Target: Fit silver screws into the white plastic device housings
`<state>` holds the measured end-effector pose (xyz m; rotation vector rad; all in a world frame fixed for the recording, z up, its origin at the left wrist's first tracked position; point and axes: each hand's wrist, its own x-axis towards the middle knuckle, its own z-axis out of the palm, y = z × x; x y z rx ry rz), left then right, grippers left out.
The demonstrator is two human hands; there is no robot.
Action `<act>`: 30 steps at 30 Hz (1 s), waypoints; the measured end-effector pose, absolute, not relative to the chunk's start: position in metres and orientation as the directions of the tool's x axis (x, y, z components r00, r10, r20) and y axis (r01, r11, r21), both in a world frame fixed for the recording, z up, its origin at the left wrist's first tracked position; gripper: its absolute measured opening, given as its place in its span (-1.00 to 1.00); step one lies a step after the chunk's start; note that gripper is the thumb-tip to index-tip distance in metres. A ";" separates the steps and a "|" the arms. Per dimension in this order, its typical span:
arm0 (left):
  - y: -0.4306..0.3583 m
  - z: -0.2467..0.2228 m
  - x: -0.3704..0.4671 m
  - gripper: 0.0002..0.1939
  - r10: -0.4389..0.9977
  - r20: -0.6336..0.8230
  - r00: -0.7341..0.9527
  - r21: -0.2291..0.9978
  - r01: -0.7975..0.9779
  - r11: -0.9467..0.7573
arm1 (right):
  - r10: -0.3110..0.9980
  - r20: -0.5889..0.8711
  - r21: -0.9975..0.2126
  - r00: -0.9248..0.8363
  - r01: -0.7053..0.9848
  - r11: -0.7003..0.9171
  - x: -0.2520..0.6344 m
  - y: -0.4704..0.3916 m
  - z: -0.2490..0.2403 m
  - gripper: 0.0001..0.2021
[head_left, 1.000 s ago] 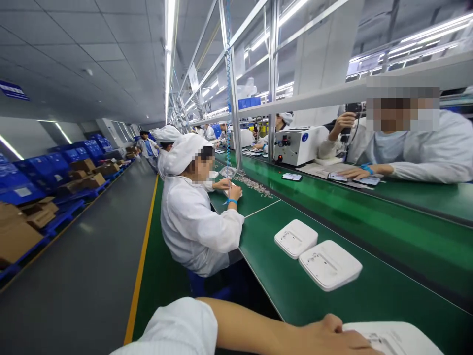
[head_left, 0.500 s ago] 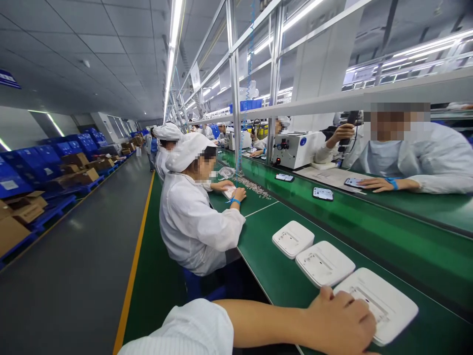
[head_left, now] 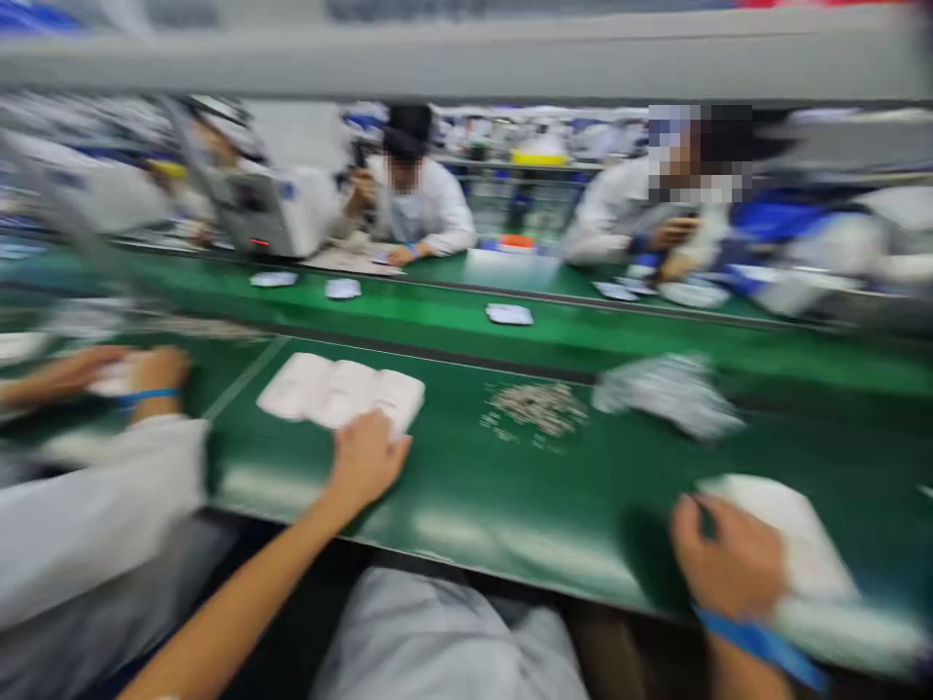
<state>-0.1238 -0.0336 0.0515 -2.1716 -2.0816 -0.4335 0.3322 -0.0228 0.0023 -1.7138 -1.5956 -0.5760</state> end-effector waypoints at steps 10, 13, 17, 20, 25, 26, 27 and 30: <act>0.037 0.018 -0.007 -0.82 0.676 0.432 0.597 0.022 0.743 -0.669 | 0.671 0.547 -0.116 0.502 0.838 -0.532 0.372 -0.041 -0.012 -0.56; 0.053 0.013 0.013 -0.83 0.723 0.390 0.570 0.040 0.774 -0.632 | 0.780 0.447 -0.117 0.438 0.893 -0.434 0.338 -0.046 -0.002 -0.55; 0.060 0.007 0.011 -0.82 0.744 0.379 0.550 0.084 0.781 -0.619 | 0.920 0.338 -0.204 0.197 0.970 -0.133 0.273 -0.046 0.018 -0.59; 0.057 0.004 0.008 -0.83 0.745 0.374 0.552 0.115 0.770 -0.628 | 0.963 0.261 -0.212 0.069 0.977 -0.013 0.228 -0.040 0.031 -0.66; 0.054 0.004 0.009 -0.82 0.743 0.403 0.534 0.189 0.746 -0.638 | 0.983 0.164 -0.251 -0.084 0.960 0.124 0.196 -0.011 0.055 -0.90; 0.054 0.005 0.008 -0.81 0.733 0.418 0.536 0.217 0.725 -0.654 | 0.969 0.182 -0.259 -0.165 0.943 0.209 0.195 -0.004 0.059 -0.92; 0.053 0.006 0.008 -0.79 0.719 0.435 0.543 0.249 0.695 -0.675 | 0.943 0.206 -0.271 -0.263 0.910 0.313 0.196 0.002 0.064 -0.93; 0.049 0.010 0.014 -0.76 0.675 0.478 0.562 0.348 0.584 -0.733 | 0.821 0.283 -0.320 -0.495 0.758 0.568 0.203 0.016 0.077 -0.98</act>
